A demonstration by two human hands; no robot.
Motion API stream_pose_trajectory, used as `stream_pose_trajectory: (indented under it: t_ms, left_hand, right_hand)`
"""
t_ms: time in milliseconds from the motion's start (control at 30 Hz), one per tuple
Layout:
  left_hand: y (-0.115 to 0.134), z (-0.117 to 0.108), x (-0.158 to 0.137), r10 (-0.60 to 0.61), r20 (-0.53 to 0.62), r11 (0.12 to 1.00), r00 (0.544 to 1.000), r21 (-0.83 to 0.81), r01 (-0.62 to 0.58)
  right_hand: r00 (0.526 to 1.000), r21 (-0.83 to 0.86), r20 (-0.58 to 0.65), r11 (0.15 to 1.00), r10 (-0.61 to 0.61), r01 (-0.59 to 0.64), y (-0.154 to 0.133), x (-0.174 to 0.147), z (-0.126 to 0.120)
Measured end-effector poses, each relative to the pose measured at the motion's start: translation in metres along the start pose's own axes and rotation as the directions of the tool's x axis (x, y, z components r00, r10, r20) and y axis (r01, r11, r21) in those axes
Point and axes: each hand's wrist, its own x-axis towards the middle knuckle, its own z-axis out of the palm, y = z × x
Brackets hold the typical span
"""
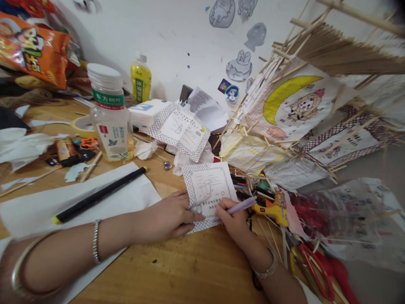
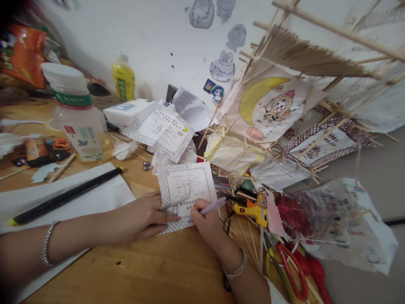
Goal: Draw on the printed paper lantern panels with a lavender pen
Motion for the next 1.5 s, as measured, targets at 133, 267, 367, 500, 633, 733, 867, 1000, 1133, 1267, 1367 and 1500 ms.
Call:
stream_pose_trajectory:
  t_ms: [133, 267, 367, 500, 633, 733, 867, 1000, 1133, 1267, 1367, 1500]
  left_hand:
    - [0.0001, -0.0004, -0.0005, -0.001, -0.004, 1.000, 1.000, 0.000, 0.001]
    - [0.0014, -0.0011, -0.0014, -0.003, -0.009, 1.000, 1.000, -0.002, 0.003]
    - [0.0015, -0.0010, -0.0010, -0.001, -0.015, 1.000, 1.000, -0.005, 0.001]
    - [0.0004, 0.0001, -0.0004, 0.003, -0.014, 1.000, 1.000, -0.012, -0.003]
    - [-0.0002, 0.0009, -0.0008, 0.000, -0.018, 1.000, 1.000, -0.020, 0.000]
    - [0.0002, 0.0009, -0.0008, -0.002, -0.021, 1.000, 1.000, -0.031, 0.001]
    - [0.0016, -0.0012, -0.0004, -0.013, -0.027, 0.999, 1.000, -0.043, 0.012]
    - [0.0025, -0.0037, -0.0007, -0.019, -0.025, 0.999, 1.000, -0.050, 0.018]
    - [0.0015, -0.0023, -0.0018, -0.020, -0.025, 0.998, 0.999, -0.055, 0.018]
    - [0.0009, -0.0006, -0.0020, -0.025, -0.038, 0.998, 0.999, -0.060, 0.022]
    - [0.0014, -0.0014, -0.0019, -0.024, -0.037, 0.998, 0.999, -0.061, 0.022]
    - [0.0022, -0.0033, -0.0020, -0.024, -0.026, 0.998, 0.999, -0.060, 0.022]
  right_hand:
    - [1.000, 0.007, -0.003, 1.000, 0.023, -0.023, 0.0002, -0.0005, -0.0009]
    - [0.999, 0.018, 0.007, 0.999, 0.044, -0.044, 0.0027, -0.0012, -0.0018]
    - [0.998, 0.021, 0.014, 0.998, 0.064, -0.065, 0.0042, -0.0016, -0.0028]
    - [0.998, 0.036, 0.014, 0.997, 0.069, -0.069, 0.0041, -0.0015, -0.0029]
    - [0.998, 0.085, 0.009, 0.994, 0.063, -0.064, 0.0033, -0.0007, -0.0021]
    - [0.998, 0.110, -0.001, 0.992, 0.070, -0.070, 0.0027, -0.0005, -0.0027]
    - [0.998, 0.110, -0.010, 0.992, 0.056, -0.055, 0.0008, -0.0017, -0.0043]
    - [0.997, 0.033, 0.049, 0.998, -0.052, 0.050, -0.0013, -0.0047, -0.0037]
    - [0.993, -0.017, 0.086, 0.996, -0.086, 0.088, -0.0020, -0.0065, -0.0025]
    - [0.985, -0.041, 0.131, 0.992, -0.111, 0.118, -0.0023, -0.0062, -0.0023]
    - [0.981, -0.053, 0.150, 0.990, -0.123, 0.132, -0.0026, -0.0059, -0.0023]
    - [0.979, -0.055, 0.157, 0.989, -0.127, 0.137, -0.0028, -0.0059, -0.0020]
